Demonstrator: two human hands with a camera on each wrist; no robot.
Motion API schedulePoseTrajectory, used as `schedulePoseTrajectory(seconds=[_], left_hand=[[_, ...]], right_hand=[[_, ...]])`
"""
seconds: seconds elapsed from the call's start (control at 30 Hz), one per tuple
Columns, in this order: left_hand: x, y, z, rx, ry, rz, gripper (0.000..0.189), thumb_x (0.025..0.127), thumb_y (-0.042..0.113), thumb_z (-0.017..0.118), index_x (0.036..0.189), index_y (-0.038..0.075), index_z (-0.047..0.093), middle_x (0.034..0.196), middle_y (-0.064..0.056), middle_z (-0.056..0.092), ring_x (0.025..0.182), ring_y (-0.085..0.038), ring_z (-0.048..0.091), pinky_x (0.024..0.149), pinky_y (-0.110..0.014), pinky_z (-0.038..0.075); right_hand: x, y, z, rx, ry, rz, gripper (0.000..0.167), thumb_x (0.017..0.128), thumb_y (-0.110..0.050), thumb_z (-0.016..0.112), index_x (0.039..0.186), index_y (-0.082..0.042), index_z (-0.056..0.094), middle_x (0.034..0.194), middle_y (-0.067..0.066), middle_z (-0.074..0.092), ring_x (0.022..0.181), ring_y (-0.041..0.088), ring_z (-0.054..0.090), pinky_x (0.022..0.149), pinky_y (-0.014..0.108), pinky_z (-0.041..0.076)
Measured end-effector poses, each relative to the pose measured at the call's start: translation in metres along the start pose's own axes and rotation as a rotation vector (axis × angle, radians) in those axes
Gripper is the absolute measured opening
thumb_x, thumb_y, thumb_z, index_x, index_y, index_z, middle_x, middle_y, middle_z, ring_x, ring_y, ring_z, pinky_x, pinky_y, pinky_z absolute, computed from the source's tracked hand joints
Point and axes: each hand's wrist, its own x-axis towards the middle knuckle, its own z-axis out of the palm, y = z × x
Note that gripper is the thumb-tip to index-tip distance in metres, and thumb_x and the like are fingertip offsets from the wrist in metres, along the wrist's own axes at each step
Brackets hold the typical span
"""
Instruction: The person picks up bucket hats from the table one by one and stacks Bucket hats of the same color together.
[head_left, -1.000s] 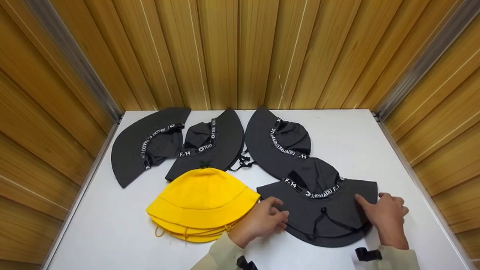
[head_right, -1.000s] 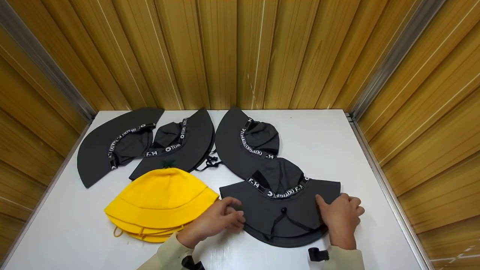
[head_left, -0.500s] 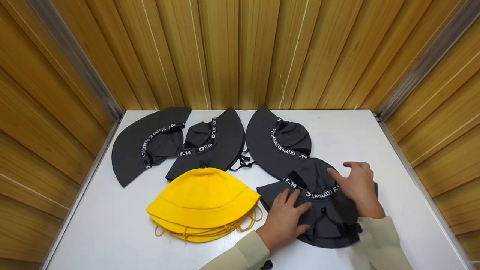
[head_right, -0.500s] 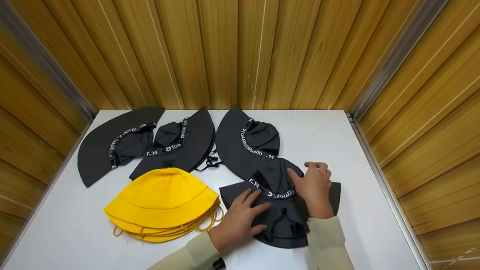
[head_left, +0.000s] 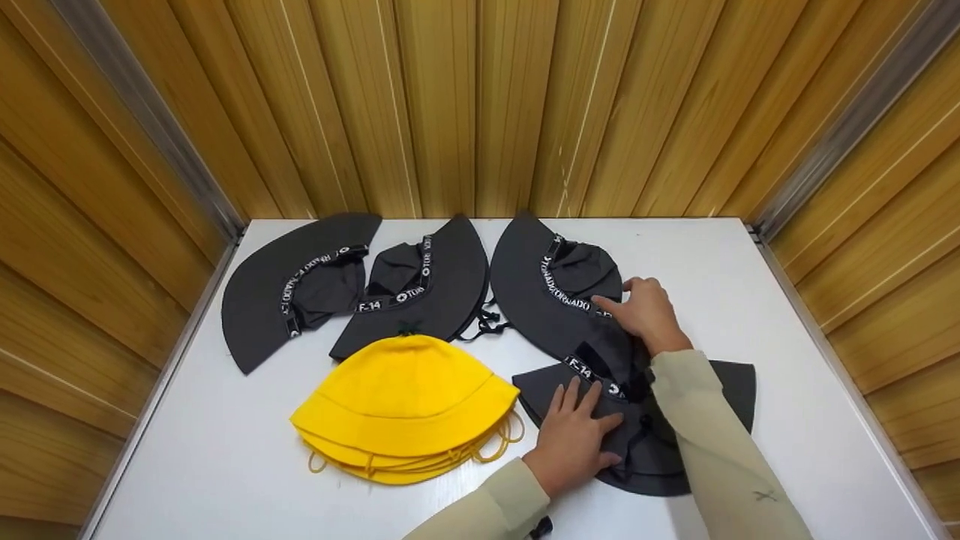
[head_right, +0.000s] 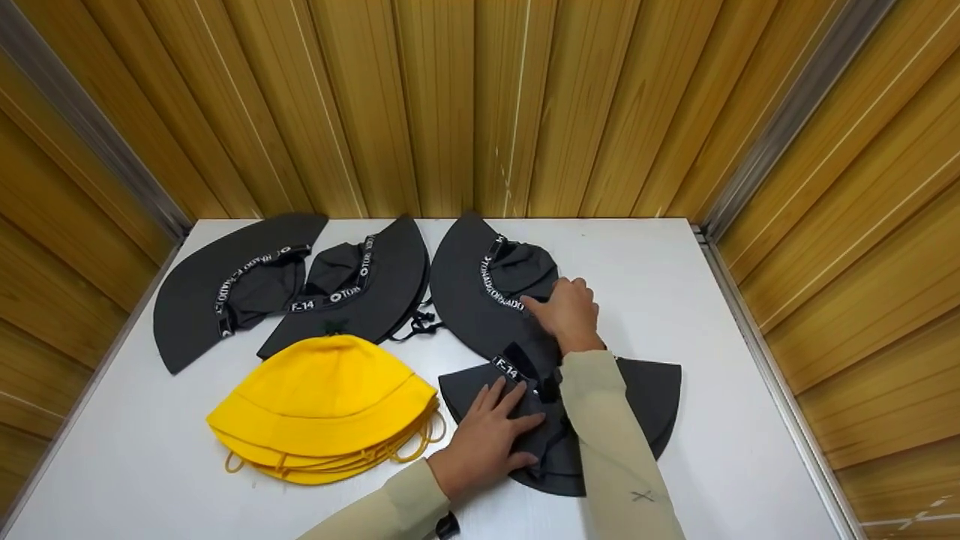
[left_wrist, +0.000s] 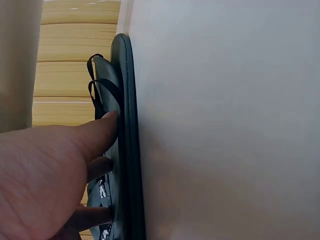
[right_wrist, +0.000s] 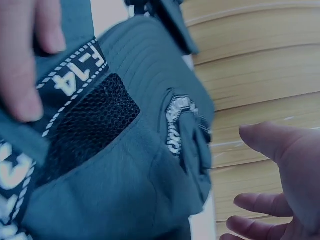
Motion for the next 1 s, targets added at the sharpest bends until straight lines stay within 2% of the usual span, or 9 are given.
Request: schedulePoseTrajectory(seconds=[0.13,0.27,0.37,0.53,0.73,1.0], left_hand=[[0.001,0.002,-0.002,-0.009,-0.021,-0.004,0.057,0.091,0.060,0.068,0.144,0.044,0.056,0.167,-0.002,0.033,0.156,-0.036,0.027,0.126,-0.052,0.028],[0.002,0.003,-0.003,-0.004,-0.033,-0.003,0.058,0.091,0.061,0.068,0.144,0.044,0.055,0.167,-0.002,0.034,0.156,-0.036,0.028,0.126,-0.052,0.029],[0.003,0.003,-0.004,-0.007,-0.045,-0.009,0.058,0.091,0.061,0.068,0.144,0.044,0.055,0.167,-0.002,0.034,0.156,-0.035,0.027,0.126,-0.052,0.028],[0.004,0.003,-0.007,-0.024,-0.054,-0.019,0.058,0.091,0.060,0.068,0.144,0.044,0.055,0.166,-0.001,0.035,0.156,-0.035,0.027,0.126,-0.053,0.028],[0.005,0.002,-0.006,-0.028,-0.059,-0.017,0.057,0.091,0.061,0.067,0.145,0.044,0.055,0.166,-0.002,0.035,0.156,-0.036,0.027,0.126,-0.054,0.027],[0.005,0.001,-0.006,-0.043,-0.078,-0.023,0.058,0.091,0.061,0.067,0.145,0.046,0.054,0.167,0.000,0.034,0.156,-0.035,0.026,0.127,-0.054,0.026]], right_hand=[[0.013,-0.004,0.003,-0.071,-0.106,0.127,0.089,0.090,-0.060,0.067,0.136,0.015,0.054,0.136,0.039,0.052,0.124,0.054,0.054,0.103,0.064,0.047],[0.019,-0.009,0.005,-0.095,-0.237,0.265,0.101,0.085,-0.067,0.067,0.144,0.012,0.047,0.144,0.038,0.047,0.133,0.055,0.044,0.109,0.067,0.038],[0.019,-0.014,0.008,-0.086,-0.278,0.321,0.106,0.081,-0.068,0.070,0.148,0.009,0.044,0.148,0.036,0.045,0.137,0.053,0.039,0.112,0.067,0.032],[0.016,-0.018,0.012,-0.111,-0.250,0.347,0.107,0.075,-0.067,0.077,0.147,0.007,0.047,0.148,0.035,0.046,0.137,0.052,0.040,0.112,0.067,0.029],[0.012,-0.016,0.016,-0.135,-0.219,0.332,0.103,0.073,-0.065,0.081,0.140,0.008,0.054,0.143,0.037,0.050,0.133,0.052,0.044,0.109,0.067,0.029],[0.017,-0.010,0.020,-0.080,-0.195,0.319,0.097,0.072,-0.058,0.086,0.138,0.007,0.057,0.146,0.031,0.053,0.132,0.051,0.049,0.113,0.073,0.018]])
